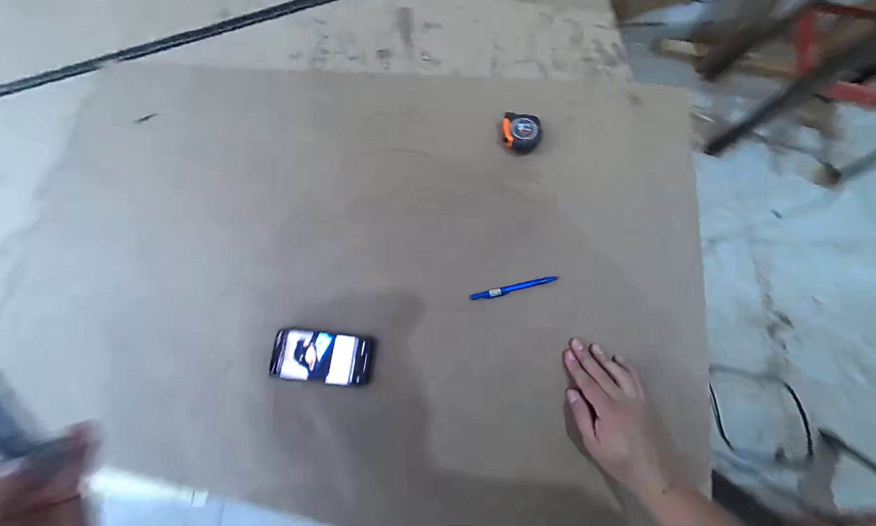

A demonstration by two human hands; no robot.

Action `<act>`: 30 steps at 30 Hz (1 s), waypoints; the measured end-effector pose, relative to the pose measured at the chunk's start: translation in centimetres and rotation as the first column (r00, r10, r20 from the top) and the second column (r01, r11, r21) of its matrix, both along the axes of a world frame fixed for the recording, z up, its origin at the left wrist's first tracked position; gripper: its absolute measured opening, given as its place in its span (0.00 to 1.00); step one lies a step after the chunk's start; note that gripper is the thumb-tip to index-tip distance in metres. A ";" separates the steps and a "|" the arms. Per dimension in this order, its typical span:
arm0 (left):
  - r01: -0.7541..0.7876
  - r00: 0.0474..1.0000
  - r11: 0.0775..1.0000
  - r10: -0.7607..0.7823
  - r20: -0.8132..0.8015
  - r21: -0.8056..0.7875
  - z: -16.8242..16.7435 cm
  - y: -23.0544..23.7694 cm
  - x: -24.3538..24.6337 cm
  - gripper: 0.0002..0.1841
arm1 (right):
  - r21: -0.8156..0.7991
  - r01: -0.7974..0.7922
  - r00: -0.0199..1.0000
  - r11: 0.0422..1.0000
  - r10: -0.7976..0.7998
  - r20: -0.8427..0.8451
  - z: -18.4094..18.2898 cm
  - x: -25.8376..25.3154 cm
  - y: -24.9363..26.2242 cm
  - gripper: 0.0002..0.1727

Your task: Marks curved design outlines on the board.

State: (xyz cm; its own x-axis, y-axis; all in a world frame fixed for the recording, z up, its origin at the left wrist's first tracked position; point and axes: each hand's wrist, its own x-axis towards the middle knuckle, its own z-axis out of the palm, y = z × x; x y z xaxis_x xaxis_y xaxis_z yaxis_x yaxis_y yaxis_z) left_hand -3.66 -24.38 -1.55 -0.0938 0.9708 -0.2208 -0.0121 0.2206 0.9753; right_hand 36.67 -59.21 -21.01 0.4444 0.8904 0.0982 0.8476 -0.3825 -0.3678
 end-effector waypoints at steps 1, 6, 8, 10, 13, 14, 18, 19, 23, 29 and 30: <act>0.157 0.979 0.988 -0.157 0.131 0.006 -2.2 -3.9 -3.0 0.17 | 0.003 -0.067 0.998 0.998 0.067 -0.017 0.1 1.0 -0.4 0.29; 0.358 0.898 0.893 -0.249 0.363 -0.273 -6.6 -20.3 12.6 0.22 | -0.056 -0.369 0.928 0.928 0.365 -0.072 1.3 7.0 -1.6 0.27; 0.393 0.869 0.854 -0.224 0.441 -0.340 -7.4 -22.6 19.1 0.20 | -0.085 -0.450 0.891 0.889 0.441 -0.112 1.8 8.4 -1.1 0.27; 0.416 0.820 0.855 -0.206 0.534 -0.309 -9.0 -23.4 23.9 0.16 | -0.087 -0.496 0.865 0.864 0.483 -0.135 1.9 9.3 -0.9 0.27; 0.449 0.739 0.875 -0.251 0.624 -0.179 -11.9 -23.0 28.0 0.10 | -0.019 -0.518 0.847 0.855 0.510 -0.146 1.3 9.9 -0.8 0.26; 0.430 0.767 0.888 -0.266 0.584 -0.161 -12.3 -22.8 29.1 0.10 | 0.012 -0.522 0.844 0.853 0.518 -0.138 1.0 10.2 -0.9 0.26; 0.226 0.974 0.963 -0.227 0.010 -0.144 -12.0 -22.9 31.0 0.17 | 0.106 -0.557 0.818 0.824 0.566 -0.104 -0.5 10.5 -0.8 0.27; 0.178 0.971 0.976 -0.195 -0.138 -0.129 -11.8 -24.0 30.8 0.18 | 0.100 -0.576 0.803 0.811 0.584 -0.115 -0.5 10.7 -0.7 0.27; -0.088 0.907 0.979 0.002 -0.420 -0.186 -11.0 -32.4 31.0 0.20 | 0.039 -0.758 0.602 0.652 0.720 -0.345 1.0 14.1 0.5 0.28; -0.091 0.751 0.994 0.027 -0.660 -0.062 -8.8 -35.6 37.1 0.12 | 0.029 -0.810 0.294 0.586 0.449 -0.844 6.9 25.8 9.2 0.23; -0.078 0.710 0.997 0.047 -0.703 -0.013 -8.7 -33.9 37.9 0.13 | 0.052 -0.774 0.312 0.632 0.451 -0.836 7.5 27.7 11.8 0.21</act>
